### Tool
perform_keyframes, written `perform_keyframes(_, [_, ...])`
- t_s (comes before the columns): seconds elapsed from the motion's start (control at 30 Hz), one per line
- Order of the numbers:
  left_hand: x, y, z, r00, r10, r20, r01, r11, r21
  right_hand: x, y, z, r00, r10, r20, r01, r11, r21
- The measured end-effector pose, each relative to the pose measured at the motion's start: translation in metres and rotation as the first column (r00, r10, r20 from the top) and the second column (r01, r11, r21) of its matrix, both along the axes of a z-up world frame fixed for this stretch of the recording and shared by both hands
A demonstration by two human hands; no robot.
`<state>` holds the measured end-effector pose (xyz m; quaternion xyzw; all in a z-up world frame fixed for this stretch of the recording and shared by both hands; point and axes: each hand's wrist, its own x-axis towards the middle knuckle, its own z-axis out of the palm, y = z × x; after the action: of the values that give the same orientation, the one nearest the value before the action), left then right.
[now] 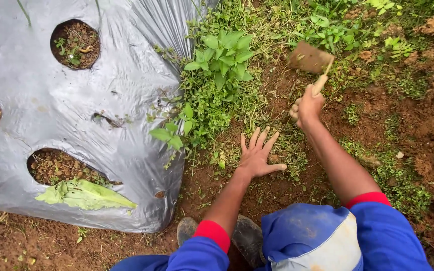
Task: The person uses a hand hoe to remove weeds from the soil between rows of lettuce plants covered with plastic mulch. They scrape the ground to uproot the weeds, gather them by hand, and walk along the rows to continue the task.
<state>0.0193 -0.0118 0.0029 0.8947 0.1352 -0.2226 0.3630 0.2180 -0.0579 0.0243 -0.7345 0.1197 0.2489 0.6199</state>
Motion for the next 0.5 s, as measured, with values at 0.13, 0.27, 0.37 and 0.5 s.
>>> perform_keyframes(0.13, [0.001,0.001,-0.008,0.999,0.005,0.036,-0.005,1.000,0.000,-0.003,-0.020,-0.013,0.971,0.215,-0.107,-0.224,0.970,-0.091])
perform_keyframes(0.27, [0.002,0.002,-0.008,1.000,0.019,0.022,-0.018,1.000,-0.025,0.039,-0.015,-0.023,0.995,0.090,-0.033,-0.090,0.996,-0.022])
perform_keyframes(0.37, [0.002,0.003,-0.009,0.999,0.012,0.030,-0.012,1.000,-0.020,0.009,0.001,0.000,0.995,0.092,-0.045,-0.093,0.995,-0.021])
perform_keyframes(0.5, [0.006,0.002,-0.003,1.000,0.009,-0.018,-0.009,1.000,-0.015,-0.056,-0.023,-0.017,0.924,0.337,-0.181,-0.365,0.918,-0.154])
